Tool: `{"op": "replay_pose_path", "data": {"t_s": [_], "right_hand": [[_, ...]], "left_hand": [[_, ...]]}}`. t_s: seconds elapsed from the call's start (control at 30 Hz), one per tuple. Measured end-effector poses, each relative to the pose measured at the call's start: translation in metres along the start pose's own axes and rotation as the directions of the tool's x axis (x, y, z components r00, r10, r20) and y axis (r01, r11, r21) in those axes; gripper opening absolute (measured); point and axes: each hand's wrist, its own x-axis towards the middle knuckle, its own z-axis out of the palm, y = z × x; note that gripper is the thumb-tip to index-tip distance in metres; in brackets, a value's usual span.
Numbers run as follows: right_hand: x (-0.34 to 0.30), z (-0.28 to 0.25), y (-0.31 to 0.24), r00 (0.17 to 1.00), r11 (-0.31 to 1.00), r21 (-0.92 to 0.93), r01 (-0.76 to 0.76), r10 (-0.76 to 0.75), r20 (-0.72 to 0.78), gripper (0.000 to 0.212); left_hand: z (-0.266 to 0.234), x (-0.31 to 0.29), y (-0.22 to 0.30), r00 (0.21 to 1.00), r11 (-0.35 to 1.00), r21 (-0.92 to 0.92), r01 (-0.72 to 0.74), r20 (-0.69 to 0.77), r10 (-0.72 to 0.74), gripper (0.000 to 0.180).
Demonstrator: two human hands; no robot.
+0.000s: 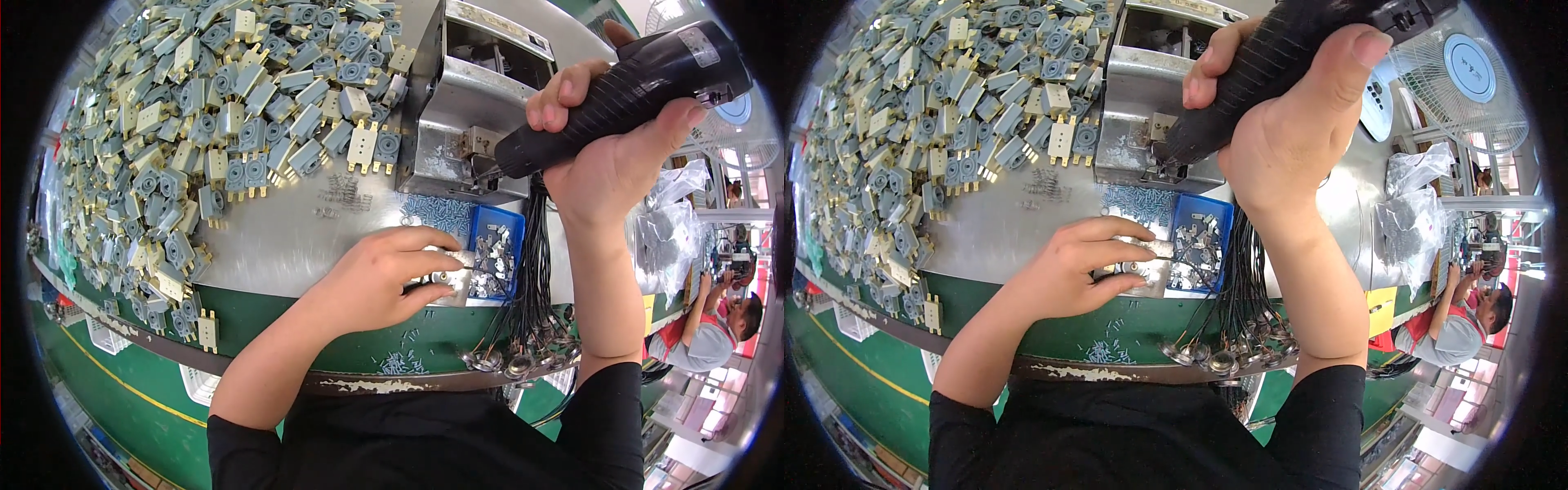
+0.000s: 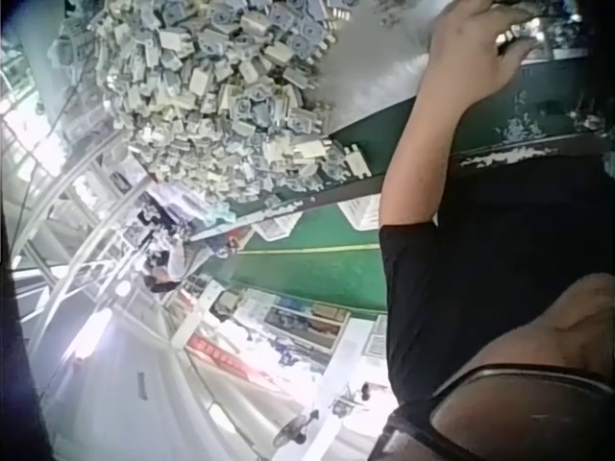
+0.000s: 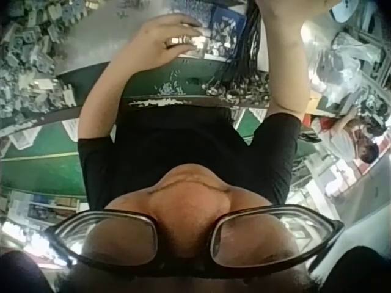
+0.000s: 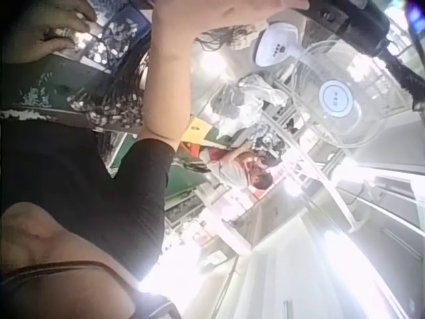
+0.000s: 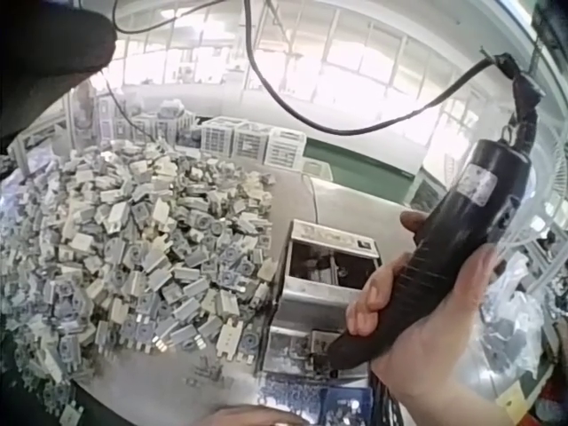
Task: Assembling small electronic components by inserting them into a fixture and securing them with a pneumatic screwdriver.
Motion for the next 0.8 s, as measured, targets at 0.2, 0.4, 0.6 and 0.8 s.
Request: {"op": "replay_pose_path", "data": {"t_s": [0.2,0.4,0.6,0.8], "right_hand": [[0.000,0.002,-0.001,1.000,1.000,0.002,0.007,-0.007,-0.021,0.109],[-0.004,0.010,-0.003,1.000,0.994,-0.105,0.008,-0.007,0.007,0.108],[-0.008,0.009,-0.007,0.999,0.998,-0.066,-0.014,0.017,0.045,0.108],[-0.023,0.009,-0.017,0.986,0.990,0.016,-0.142,0.140,0.093,0.110]], "left_hand": [[-0.001,0.000,0.002,1.000,1.000,-0.009,0.011,0.002,-0.011,0.031],[-0.001,0.000,0.001,1.000,1.000,-0.007,0.004,-0.003,-0.004,0.030],[0.000,0.001,0.002,1.000,1.000,-0.020,0.013,0.005,-0.013,0.032],[0.001,-0.004,0.000,1.000,1.000,-0.003,0.018,-0.016,-0.019,0.033]]}}
